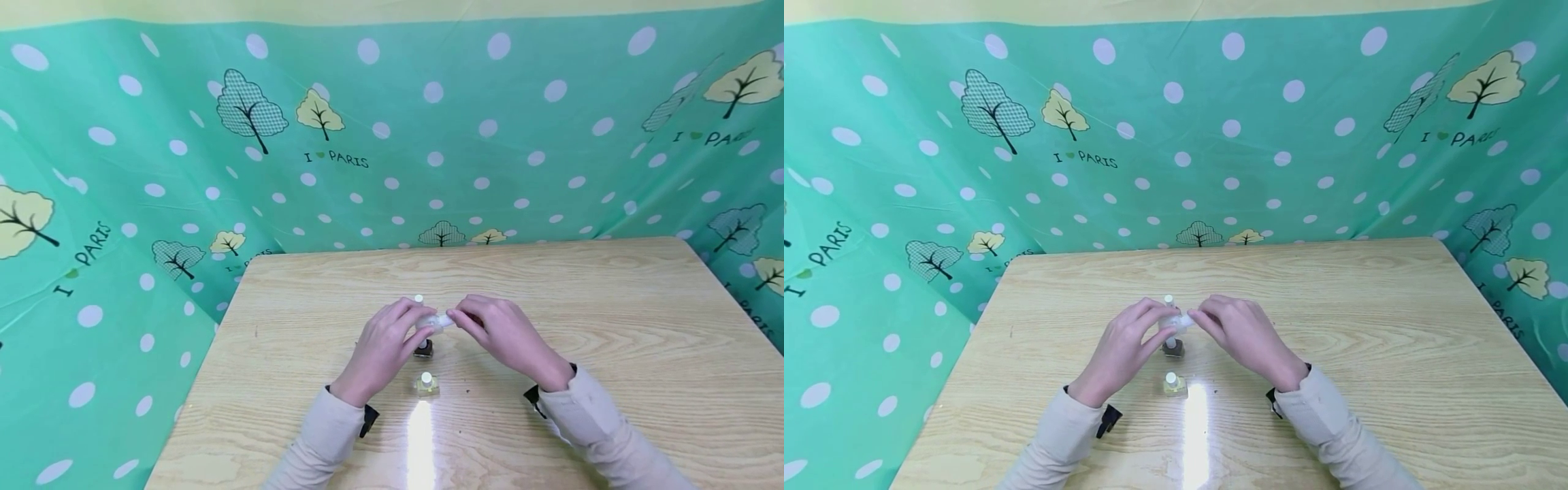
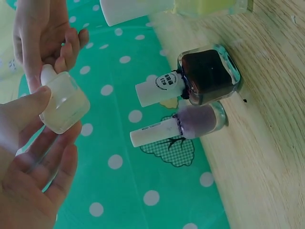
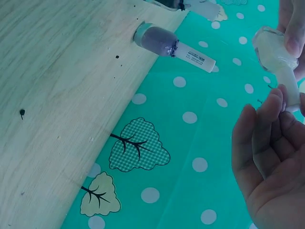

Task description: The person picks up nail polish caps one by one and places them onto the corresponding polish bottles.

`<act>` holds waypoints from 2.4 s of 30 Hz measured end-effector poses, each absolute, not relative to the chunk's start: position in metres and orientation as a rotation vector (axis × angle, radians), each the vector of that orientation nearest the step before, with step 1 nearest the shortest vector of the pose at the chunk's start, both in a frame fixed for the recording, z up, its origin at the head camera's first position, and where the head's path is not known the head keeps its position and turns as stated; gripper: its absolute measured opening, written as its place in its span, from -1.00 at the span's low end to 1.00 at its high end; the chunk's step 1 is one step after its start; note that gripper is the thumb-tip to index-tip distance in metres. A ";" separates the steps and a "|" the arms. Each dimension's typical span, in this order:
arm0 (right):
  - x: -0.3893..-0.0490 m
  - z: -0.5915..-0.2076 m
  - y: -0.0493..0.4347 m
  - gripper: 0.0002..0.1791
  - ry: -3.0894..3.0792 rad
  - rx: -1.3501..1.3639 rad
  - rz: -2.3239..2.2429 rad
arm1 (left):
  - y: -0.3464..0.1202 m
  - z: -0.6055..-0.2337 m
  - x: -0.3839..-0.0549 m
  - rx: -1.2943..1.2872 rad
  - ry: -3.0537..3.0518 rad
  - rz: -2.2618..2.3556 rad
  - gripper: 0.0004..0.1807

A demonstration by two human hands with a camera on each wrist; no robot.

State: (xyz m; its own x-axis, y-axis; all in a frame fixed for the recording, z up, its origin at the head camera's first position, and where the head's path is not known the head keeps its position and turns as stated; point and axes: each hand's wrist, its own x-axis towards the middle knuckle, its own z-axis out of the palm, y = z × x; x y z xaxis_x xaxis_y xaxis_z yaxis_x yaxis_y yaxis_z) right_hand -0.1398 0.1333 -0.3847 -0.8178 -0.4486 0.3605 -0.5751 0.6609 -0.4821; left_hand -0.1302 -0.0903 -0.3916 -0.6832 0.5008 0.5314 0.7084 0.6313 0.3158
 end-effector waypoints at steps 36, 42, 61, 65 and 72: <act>-0.139 -0.387 0.138 -0.90 -2.549 0.993 0.906 | -0.090 -0.392 -0.129 -0.979 -2.418 -0.688 -0.73; -0.138 -0.384 0.138 -0.87 -2.612 0.948 0.995 | -0.088 -0.394 -0.129 -0.969 -2.392 -0.611 -0.74; -0.138 -0.380 0.131 -0.86 -2.619 0.879 1.035 | -0.090 -0.387 -0.134 -0.949 -2.435 -0.623 -0.67; -0.139 -0.378 0.130 -0.86 -2.599 0.890 1.036 | -0.090 -0.385 -0.136 -0.940 -2.432 -0.611 -0.71; -0.141 -0.373 0.128 -0.83 -2.564 0.899 1.028 | -0.089 -0.381 -0.139 -0.932 -2.437 -0.637 -0.70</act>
State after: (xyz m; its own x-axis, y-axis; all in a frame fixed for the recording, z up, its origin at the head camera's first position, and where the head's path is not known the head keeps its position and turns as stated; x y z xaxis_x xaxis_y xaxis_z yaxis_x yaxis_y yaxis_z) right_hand -0.1413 0.1284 -0.3731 -0.7831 -0.4557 0.4231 -0.6218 0.5642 -0.5432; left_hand -0.1390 -0.0890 -0.3813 -0.6693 0.4928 0.5561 0.7019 0.6648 0.2556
